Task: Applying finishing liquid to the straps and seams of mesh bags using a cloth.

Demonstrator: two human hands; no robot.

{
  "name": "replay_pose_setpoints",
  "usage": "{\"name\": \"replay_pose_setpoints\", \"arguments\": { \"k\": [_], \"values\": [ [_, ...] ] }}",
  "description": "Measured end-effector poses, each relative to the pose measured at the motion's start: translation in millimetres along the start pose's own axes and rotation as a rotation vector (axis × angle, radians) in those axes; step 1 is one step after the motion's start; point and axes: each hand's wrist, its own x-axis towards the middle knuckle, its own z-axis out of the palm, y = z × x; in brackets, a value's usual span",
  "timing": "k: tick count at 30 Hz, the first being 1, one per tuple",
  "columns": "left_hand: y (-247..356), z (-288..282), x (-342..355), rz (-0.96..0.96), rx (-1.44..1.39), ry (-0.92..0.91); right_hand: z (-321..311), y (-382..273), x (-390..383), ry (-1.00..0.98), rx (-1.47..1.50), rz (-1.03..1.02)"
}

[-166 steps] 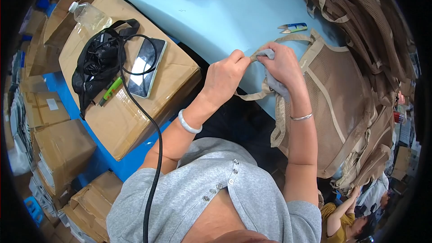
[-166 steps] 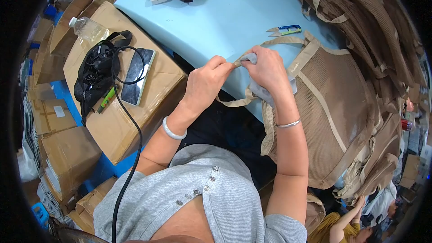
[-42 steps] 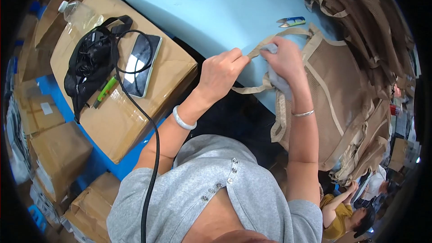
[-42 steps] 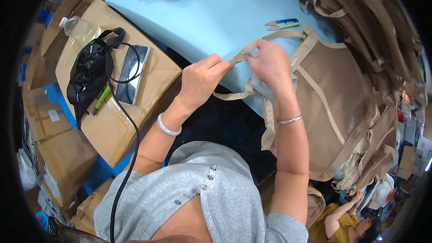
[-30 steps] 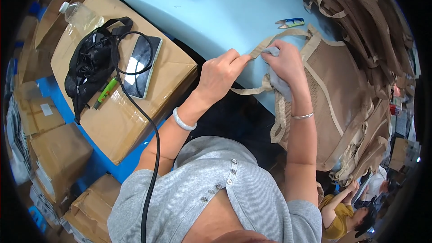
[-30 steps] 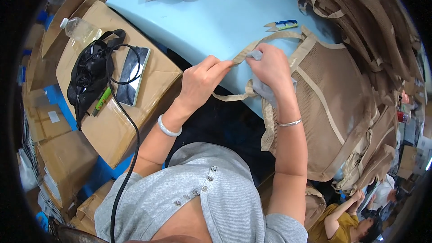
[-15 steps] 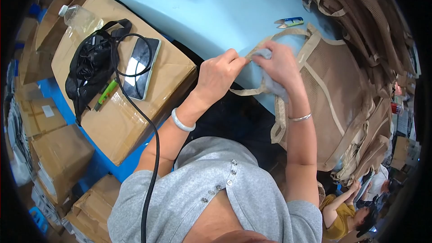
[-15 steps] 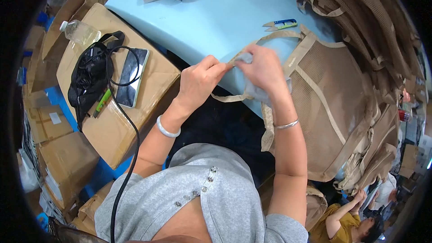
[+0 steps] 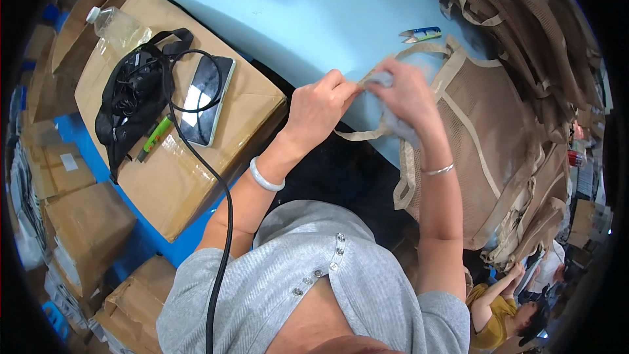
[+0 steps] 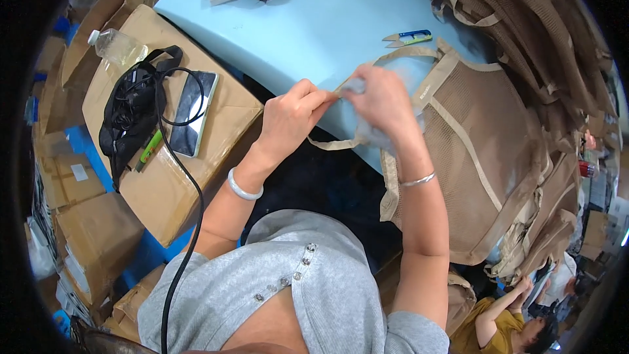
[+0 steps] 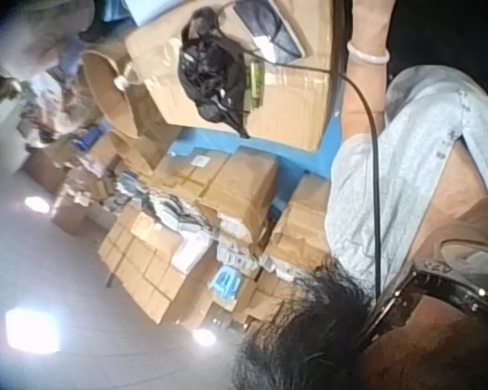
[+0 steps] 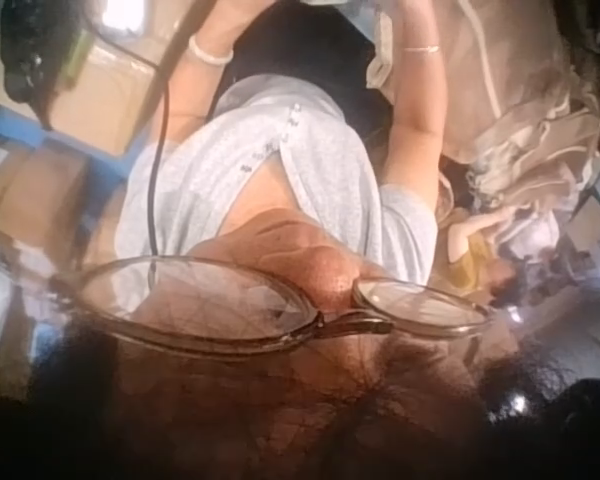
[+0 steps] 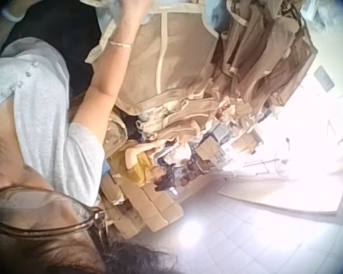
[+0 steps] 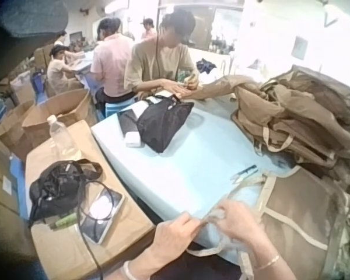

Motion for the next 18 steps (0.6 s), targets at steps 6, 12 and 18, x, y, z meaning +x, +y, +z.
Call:
{"name": "replay_pose_setpoints", "arguments": {
  "k": [6,12,18],
  "values": [
    [0,1,6,-0.036,-0.097,0.028,-7,13,8,0.068,-0.013,0.137],
    [-9,3,16,-0.225,-0.309,-0.052,-6,10,0,0.079,0.264,0.133],
    [0,-7,5,-0.289,-0.424,-0.184,-7,18,-13,0.097,0.293,0.052]
  ]
}}
